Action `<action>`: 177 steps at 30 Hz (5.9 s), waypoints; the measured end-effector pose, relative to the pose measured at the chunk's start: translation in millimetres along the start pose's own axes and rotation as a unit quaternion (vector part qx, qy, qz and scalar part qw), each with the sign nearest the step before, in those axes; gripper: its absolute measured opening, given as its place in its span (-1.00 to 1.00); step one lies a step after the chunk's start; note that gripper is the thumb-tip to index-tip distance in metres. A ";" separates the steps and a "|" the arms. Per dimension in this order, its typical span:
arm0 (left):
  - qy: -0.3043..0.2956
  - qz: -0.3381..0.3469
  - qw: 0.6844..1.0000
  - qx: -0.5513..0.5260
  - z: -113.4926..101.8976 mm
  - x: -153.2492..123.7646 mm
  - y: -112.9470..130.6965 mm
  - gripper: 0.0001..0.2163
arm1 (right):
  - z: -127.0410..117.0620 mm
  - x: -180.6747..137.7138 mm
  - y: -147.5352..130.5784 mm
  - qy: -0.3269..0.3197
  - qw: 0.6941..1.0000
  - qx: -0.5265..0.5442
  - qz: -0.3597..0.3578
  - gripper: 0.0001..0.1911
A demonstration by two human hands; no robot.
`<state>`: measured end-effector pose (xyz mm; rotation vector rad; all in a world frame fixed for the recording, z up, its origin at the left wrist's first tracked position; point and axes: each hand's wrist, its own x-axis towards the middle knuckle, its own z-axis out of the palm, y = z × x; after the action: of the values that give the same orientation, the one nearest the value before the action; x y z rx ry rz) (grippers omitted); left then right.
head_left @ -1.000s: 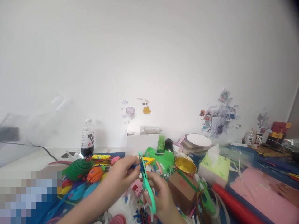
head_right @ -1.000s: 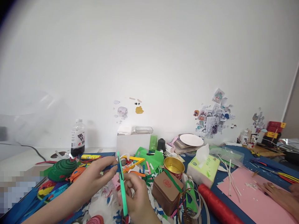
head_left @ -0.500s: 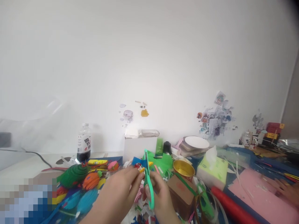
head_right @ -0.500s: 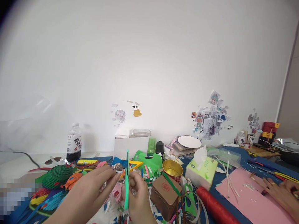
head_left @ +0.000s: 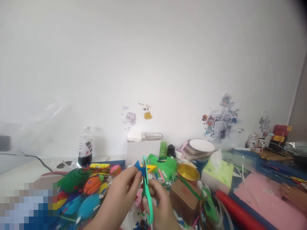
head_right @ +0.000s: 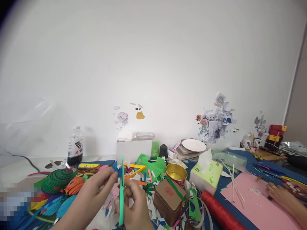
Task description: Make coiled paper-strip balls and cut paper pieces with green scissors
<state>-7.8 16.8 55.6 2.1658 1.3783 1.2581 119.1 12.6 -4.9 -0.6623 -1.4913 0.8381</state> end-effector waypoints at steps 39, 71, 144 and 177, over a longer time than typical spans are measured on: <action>0.061 0.001 0.996 -0.069 10.2 1.0 -12.8 -0.71 | 3.0 -1.3 15.1 0.015 0.993 -0.107 -0.035 -0.70; -0.092 0.006 0.994 -0.065 6.2 10.6 -11.1 -0.77 | -15.6 3.6 -1.4 -0.067 0.997 -0.031 0.038 -0.64; -0.120 -0.018 0.988 -0.094 -6.1 12.0 -7.3 -0.82 | -18.0 4.4 11.9 -0.043 0.997 -0.021 0.054 -0.69; -0.058 0.019 0.996 -0.067 -0.9 5.2 -4.8 -0.80 | -9.9 0.3 2.9 -0.054 0.997 0.027 0.047 -0.58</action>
<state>-10.4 23.4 55.8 2.1460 1.1793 1.1809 128.7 15.7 -7.1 -0.6610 -1.5380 0.9964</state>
